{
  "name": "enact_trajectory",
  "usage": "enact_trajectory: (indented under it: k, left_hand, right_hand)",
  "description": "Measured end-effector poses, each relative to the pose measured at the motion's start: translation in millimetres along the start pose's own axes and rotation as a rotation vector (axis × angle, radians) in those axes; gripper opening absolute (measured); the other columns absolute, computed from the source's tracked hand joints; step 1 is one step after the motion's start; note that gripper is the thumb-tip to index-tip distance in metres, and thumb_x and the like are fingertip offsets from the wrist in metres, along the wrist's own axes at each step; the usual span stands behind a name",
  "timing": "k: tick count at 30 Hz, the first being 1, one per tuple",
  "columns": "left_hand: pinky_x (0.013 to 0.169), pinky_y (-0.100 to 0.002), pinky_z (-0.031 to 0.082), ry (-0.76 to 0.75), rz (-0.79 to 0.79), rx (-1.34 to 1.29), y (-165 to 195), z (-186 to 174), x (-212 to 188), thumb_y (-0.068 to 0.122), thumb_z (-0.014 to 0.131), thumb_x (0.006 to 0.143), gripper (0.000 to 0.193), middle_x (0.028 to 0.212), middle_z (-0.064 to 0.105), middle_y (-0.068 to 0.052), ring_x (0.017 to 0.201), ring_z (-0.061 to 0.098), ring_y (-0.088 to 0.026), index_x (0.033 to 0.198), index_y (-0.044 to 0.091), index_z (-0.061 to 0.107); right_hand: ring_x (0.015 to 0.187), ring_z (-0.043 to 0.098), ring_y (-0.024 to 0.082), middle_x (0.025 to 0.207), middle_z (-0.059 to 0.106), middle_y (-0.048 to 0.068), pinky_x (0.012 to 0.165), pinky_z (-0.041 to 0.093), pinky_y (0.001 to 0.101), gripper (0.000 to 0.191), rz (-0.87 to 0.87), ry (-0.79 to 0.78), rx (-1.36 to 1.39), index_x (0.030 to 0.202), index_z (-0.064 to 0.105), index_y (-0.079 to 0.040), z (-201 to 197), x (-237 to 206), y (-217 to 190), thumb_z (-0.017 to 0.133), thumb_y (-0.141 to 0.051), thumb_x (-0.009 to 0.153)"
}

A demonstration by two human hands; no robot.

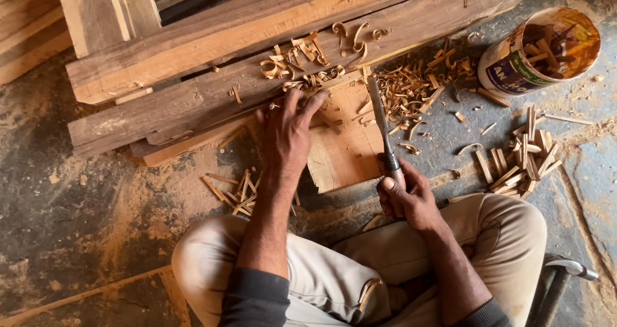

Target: The person sits cross-legged on the floor and uses a chisel to carve a small wooden block, producing wood shavings. The person repeatedly scrapes the surface of the wood, occasionally adjusting the block's position.

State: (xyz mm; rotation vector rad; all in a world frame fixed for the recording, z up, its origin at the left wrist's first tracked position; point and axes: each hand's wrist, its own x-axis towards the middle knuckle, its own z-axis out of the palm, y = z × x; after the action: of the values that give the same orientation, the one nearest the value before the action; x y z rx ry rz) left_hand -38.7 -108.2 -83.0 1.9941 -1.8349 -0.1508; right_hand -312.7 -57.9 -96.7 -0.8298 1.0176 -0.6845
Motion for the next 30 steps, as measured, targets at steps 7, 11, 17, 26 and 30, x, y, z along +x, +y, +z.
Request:
enact_trajectory:
  k: [7,11,17,26,30]
  left_hand:
    - [0.103,-0.07,0.032,-0.137,-0.037,-0.045,35,-10,-24,0.037,0.077,0.091,0.035,0.116,0.065,-0.001,0.089,0.069,-0.018,0.124,0.026,0.069]
    - [0.1,-0.064,0.036,-0.09,-0.003,-0.002,38,0,-23,0.034,0.08,0.088,0.037,0.113,0.065,-0.005,0.086,0.069,-0.018,0.122,0.023,0.069]
    - [0.103,-0.058,0.036,0.112,0.053,-0.07,26,14,-27,0.021,0.082,0.088,0.026,0.106,0.071,0.0,0.086,0.068,-0.015,0.112,0.024,0.074]
    - [0.106,-0.048,0.038,0.255,0.092,-0.012,6,31,-21,0.009,0.078,0.094,0.025,0.103,0.074,0.006,0.084,0.067,-0.011,0.111,0.028,0.078]
    - [0.107,-0.049,0.036,0.238,0.085,-0.019,3,32,-19,0.008,0.078,0.09,0.028,0.104,0.074,0.006,0.087,0.068,-0.011,0.111,0.027,0.078]
  right_hand:
    - [0.052,0.051,0.012,0.072,0.056,0.003,0.045,0.044,0.0272,0.052,-0.009,0.001,0.021,0.141,0.054,-0.005,2,-1,-1,0.067,-0.024,0.094]
    - [0.053,0.051,0.011,0.072,0.056,0.003,0.045,0.044,0.0268,0.052,-0.012,-0.011,0.027,0.141,0.054,-0.006,2,-1,0,0.068,-0.024,0.095]
    - [0.05,0.051,0.012,0.071,0.057,0.004,0.044,0.044,0.0279,0.051,-0.019,0.007,-0.019,0.138,0.055,-0.004,2,0,-2,0.068,-0.025,0.094]
    - [0.051,0.053,0.012,0.072,0.058,0.004,0.044,0.044,0.0275,0.057,0.0,0.008,-0.026,0.144,0.052,-0.006,4,-1,-4,0.069,-0.026,0.093]
    - [0.051,0.053,0.012,0.072,0.058,0.004,0.044,0.044,0.0276,0.058,-0.001,0.008,-0.03,0.144,0.052,-0.007,5,-1,-5,0.068,-0.026,0.093]
